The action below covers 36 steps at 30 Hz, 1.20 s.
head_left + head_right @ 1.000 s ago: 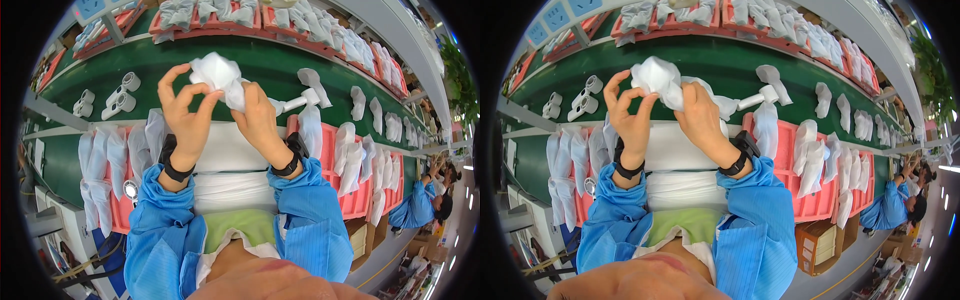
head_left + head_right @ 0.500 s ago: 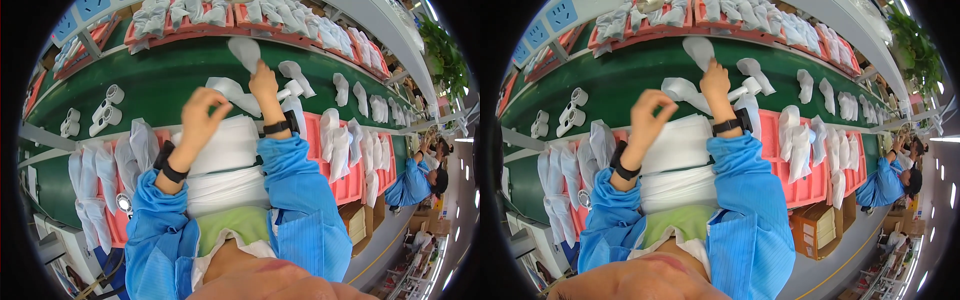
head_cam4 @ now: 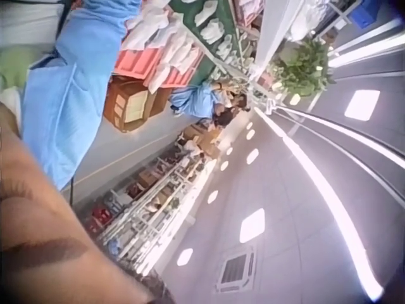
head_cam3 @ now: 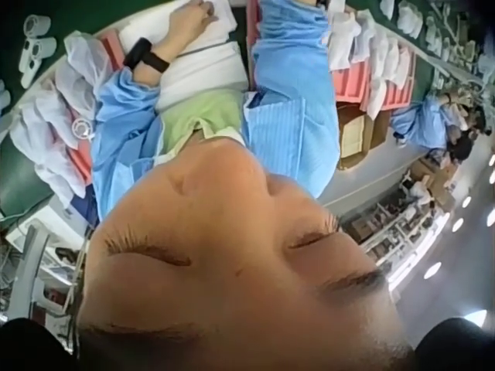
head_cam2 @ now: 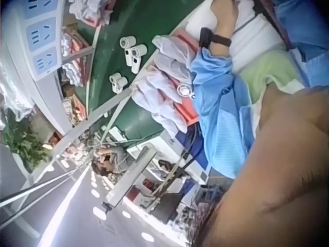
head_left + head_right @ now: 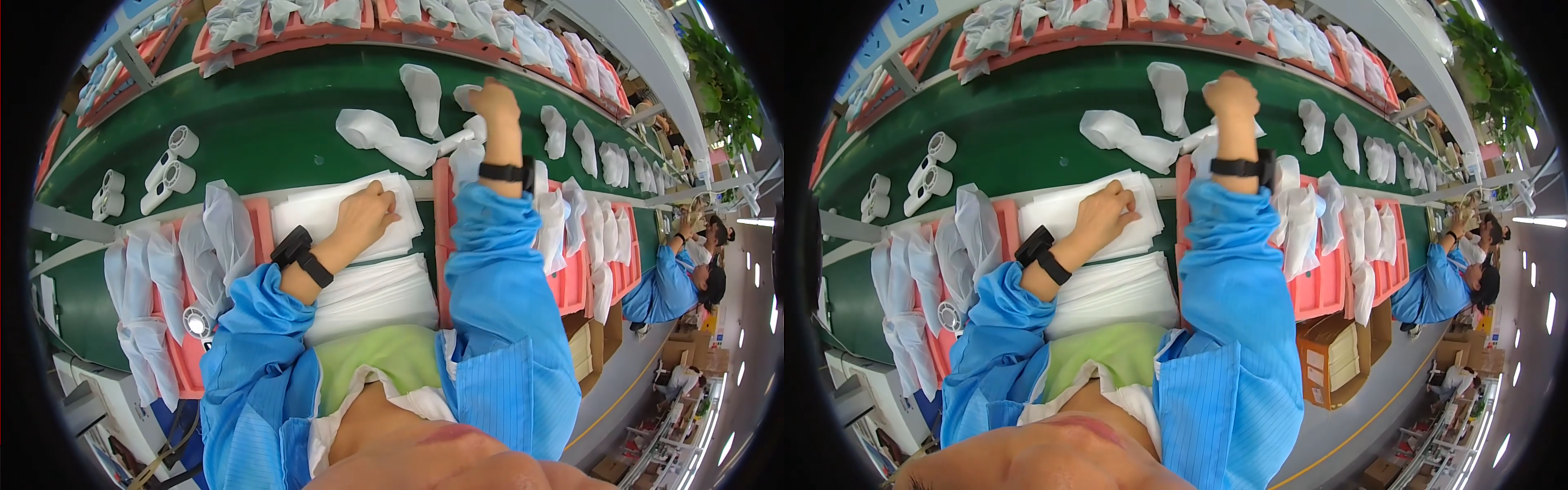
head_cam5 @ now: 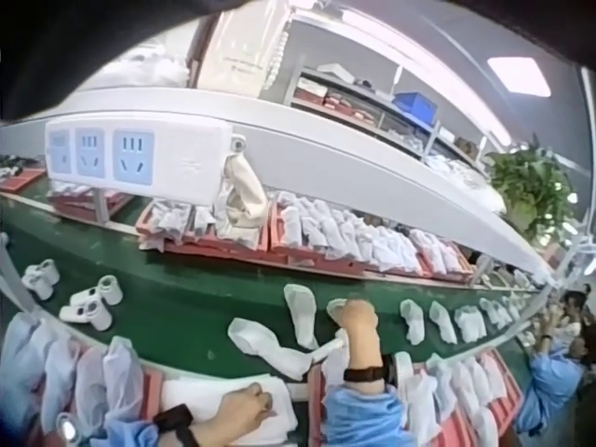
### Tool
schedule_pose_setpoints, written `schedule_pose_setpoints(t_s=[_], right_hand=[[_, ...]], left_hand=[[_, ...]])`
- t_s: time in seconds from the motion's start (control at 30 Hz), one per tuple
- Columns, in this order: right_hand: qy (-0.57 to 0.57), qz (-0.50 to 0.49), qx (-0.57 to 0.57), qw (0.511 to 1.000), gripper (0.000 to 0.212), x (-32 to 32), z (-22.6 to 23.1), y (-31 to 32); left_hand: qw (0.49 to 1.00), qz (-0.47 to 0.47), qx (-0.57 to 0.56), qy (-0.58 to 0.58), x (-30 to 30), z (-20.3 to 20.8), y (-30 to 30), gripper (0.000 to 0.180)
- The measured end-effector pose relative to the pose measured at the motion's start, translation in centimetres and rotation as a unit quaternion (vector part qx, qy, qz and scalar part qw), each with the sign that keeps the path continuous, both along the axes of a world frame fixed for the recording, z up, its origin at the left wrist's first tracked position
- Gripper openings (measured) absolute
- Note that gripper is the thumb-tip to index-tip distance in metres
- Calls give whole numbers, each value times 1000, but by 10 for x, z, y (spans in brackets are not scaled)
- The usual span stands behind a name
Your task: The person wraps handheld fans in white foam sheets and places them into the compartments of a pink tray. After filling the tray, the person moves it aside, pulls a new pink tray forward, and continues the process.
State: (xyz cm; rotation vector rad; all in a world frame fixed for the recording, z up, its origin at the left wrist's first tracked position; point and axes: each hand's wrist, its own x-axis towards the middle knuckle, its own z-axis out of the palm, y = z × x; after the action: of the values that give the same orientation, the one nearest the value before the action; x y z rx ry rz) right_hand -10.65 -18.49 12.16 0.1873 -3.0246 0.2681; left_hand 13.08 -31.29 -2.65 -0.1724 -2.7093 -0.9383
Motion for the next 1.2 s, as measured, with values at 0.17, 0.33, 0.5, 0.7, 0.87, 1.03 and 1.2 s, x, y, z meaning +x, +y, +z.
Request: schedule_pose_setpoints(t_s=[0.17,0.33,0.5,0.7,0.87,1.03,1.2], right_hand=[[-185,89,158,966,64,-73,-65,51],[-243,-30,-63,968,69,-70,-75,52],[-110,32,-2,993,70,-46,-25,28],[19,118,-194,974,62,51,69,-10],[24,147,-355,923,50,119,49,-10],[68,196,-329,921,48,141,23,-10],[48,249,-351,901,49,166,29,-36]], left_hand=[[1000,-12,12,11,4,11,-3,28],[999,-3,29,18,6,-6,-9,23],[998,-10,69,3,3,-15,-19,17],[978,-20,189,-86,-2,20,-48,7],[955,-32,293,-32,1,52,-77,12],[937,28,347,-18,12,80,-96,12],[911,84,403,8,23,90,-100,12]])
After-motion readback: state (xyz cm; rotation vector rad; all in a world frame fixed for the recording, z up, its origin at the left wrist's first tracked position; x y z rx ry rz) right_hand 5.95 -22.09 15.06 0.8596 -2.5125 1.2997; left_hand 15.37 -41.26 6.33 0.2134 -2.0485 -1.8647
